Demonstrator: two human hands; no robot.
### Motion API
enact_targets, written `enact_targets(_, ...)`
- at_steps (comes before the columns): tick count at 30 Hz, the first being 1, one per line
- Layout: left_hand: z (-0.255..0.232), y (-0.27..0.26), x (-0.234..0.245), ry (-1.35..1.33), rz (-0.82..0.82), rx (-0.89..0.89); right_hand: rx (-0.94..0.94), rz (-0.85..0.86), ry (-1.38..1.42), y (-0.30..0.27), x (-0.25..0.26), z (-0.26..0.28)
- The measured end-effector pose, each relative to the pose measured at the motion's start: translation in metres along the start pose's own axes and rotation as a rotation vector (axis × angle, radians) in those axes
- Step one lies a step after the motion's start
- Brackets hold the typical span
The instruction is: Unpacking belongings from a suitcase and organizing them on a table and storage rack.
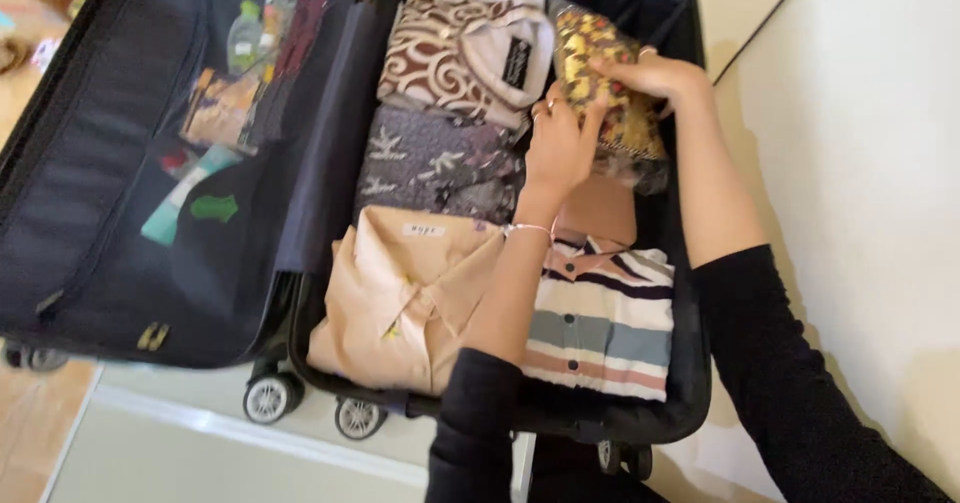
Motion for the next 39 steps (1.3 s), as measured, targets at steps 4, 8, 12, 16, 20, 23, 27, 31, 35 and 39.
enact_targets(4,-0.002,0.0,-0.011,0.061,0.05,0.203,0.07,-0.023,0.007,0.046,-0.004,-0.02)
enact_targets(8,0.02,-0.008,-0.015,0.006,0.105,0.251,0.074,-0.048,0.026,0.033,-0.006,-0.02)
enact_targets(12,0.016,-0.006,-0.004,-0.177,-0.04,0.327,0.104,-0.156,-0.015,0.029,0.0,-0.01)
enact_targets(16,0.054,0.007,-0.024,-0.168,-0.088,0.442,0.129,-0.179,0.01,0.002,0.004,0.005)
enact_targets(20,0.066,0.015,-0.038,-0.808,-0.131,0.349,0.159,-0.12,0.171,0.002,0.002,0.002)
enact_targets(23,0.04,0.016,-0.016,-0.337,-0.21,0.131,0.24,-0.006,0.389,0.009,0.001,0.003)
enact_targets(27,-0.045,0.017,0.021,-1.147,-0.179,0.042,0.514,0.23,0.889,0.034,-0.005,0.005)
enact_targets(31,-0.091,-0.012,0.073,-0.462,-0.264,-0.055,0.6,0.284,0.935,0.01,-0.007,0.024)
enact_targets(35,-0.093,-0.034,0.128,-0.451,-0.339,0.019,0.707,0.539,0.914,-0.032,-0.025,0.052)
enact_targets(39,-0.072,-0.075,0.211,-0.641,-0.293,0.015,0.781,0.641,0.812,-0.084,-0.056,0.078)
Point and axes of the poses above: each hand's wrist, its own y-axis towards the middle knuckle, its own x-axis out of the back of the hand, z = x × y, the point moved 1 cm from there along y, towards the middle knuckle, and after that the axes turned 7 degrees about -x, right-handed, at the moved point
